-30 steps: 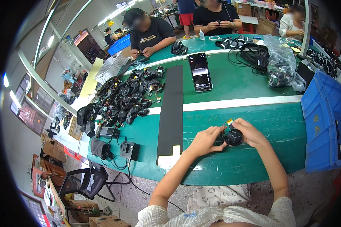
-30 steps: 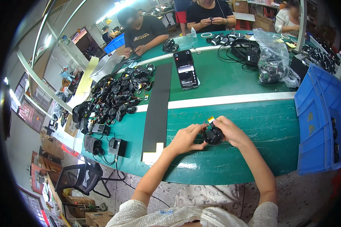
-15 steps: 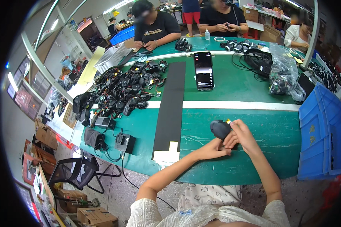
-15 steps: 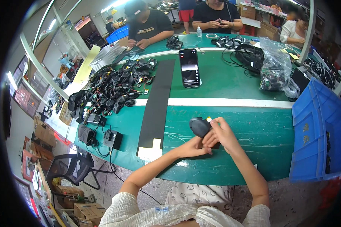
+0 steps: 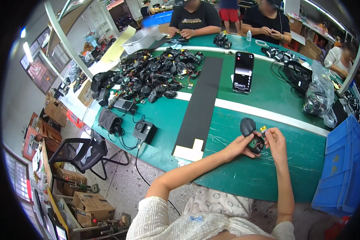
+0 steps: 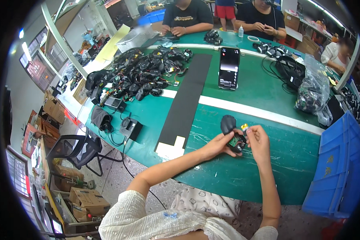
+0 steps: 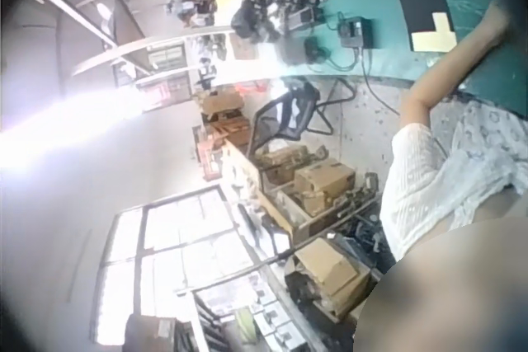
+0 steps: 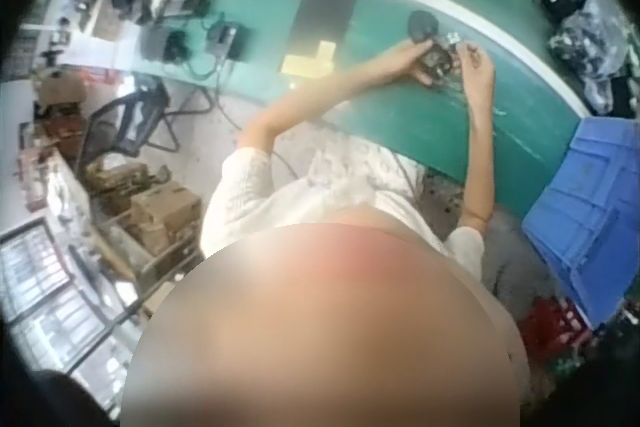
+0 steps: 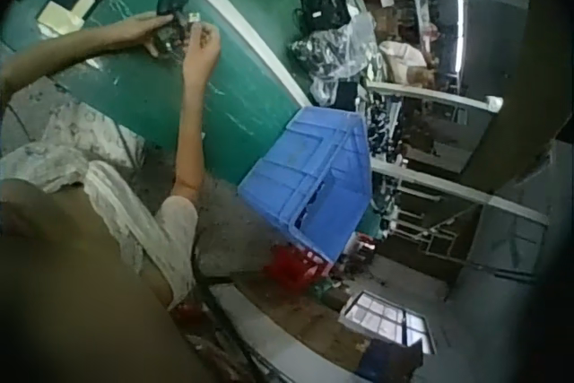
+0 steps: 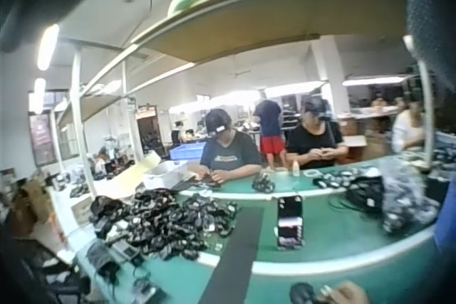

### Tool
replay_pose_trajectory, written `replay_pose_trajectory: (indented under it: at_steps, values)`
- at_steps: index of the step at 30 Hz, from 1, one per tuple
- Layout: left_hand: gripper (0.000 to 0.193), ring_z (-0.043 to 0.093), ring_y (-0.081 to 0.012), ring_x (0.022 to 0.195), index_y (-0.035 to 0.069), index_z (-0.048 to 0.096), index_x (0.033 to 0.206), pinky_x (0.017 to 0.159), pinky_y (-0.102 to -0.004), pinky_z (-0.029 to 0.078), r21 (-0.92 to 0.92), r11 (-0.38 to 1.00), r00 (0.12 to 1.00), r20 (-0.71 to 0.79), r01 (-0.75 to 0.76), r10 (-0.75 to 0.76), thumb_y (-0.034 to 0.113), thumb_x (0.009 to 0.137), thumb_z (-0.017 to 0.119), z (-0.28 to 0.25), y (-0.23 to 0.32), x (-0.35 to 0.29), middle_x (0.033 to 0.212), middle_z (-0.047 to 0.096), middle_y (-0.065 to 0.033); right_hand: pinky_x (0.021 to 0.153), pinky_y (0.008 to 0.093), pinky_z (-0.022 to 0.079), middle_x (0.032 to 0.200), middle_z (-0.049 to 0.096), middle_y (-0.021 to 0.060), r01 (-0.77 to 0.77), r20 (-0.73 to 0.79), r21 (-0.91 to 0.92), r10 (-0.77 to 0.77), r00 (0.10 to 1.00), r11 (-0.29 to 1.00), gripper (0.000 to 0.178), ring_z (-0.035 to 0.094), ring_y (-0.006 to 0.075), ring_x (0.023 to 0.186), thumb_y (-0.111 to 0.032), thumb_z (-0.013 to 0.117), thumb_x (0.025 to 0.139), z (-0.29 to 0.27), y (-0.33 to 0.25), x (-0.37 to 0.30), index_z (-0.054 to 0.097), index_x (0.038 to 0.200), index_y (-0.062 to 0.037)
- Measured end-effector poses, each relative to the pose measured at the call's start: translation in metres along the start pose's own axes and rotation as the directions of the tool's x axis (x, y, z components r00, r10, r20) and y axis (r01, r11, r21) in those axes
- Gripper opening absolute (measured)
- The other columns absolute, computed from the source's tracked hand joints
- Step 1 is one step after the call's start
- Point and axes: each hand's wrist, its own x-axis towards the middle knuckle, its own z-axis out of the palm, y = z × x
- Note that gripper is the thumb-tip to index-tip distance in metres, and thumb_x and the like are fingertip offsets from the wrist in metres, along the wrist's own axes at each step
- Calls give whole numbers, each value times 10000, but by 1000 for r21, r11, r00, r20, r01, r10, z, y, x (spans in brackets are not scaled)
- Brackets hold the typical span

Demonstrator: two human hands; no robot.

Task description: The person assembles small electronic devices, likely computer mice, at a workbench. They handle internal components, connect wires, and fit parts into the device casing. The person works on multiple units sequentially, using their hands to manipulate the small parts and wires.

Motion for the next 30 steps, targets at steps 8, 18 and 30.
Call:
replay_pose_trajectory:
  at_steps: [8, 18, 30]
  values:
    - [418, 638, -191, 786, 32, 479, 1215, 591, -251, 548, 246, 958, 957, -209, -148, 201, 339, 967, 343, -3, 16, 14, 1065, 563, -99, 685, 220, 443, 777, 548, 30, 249, -25, 10, -249, 968, 968, 105, 538, 96, 720, -88, 540, 889, -1, 1, 5, 515, 942, -1]
    - [422, 620, -193, 756, -18, 422, 1242, 527, -270, 538, 407, 869, 904, -191, -282, 383, 288, 970, 320, 18, 28, -5, 1020, 578, -151, 722, 299, 493, 890, 625, 117, 431, -68, -158, -445, 893, 889, 186, 627, 189, 812, -66, 582, 843, 10, -14, -8, 543, 998, 28]
    - [473, 620, -235, 837, -13, 333, 1317, 700, -321, 544, 279, 925, 955, -77, -257, 288, 6, 856, 438, 13, 33, -7, 1171, 502, -161, 710, 298, 458, 859, 561, 90, 486, -152, -340, -557, 816, 805, 168, 562, 193, 797, -80, 608, 810, 11, -15, -10, 561, 953, -5]
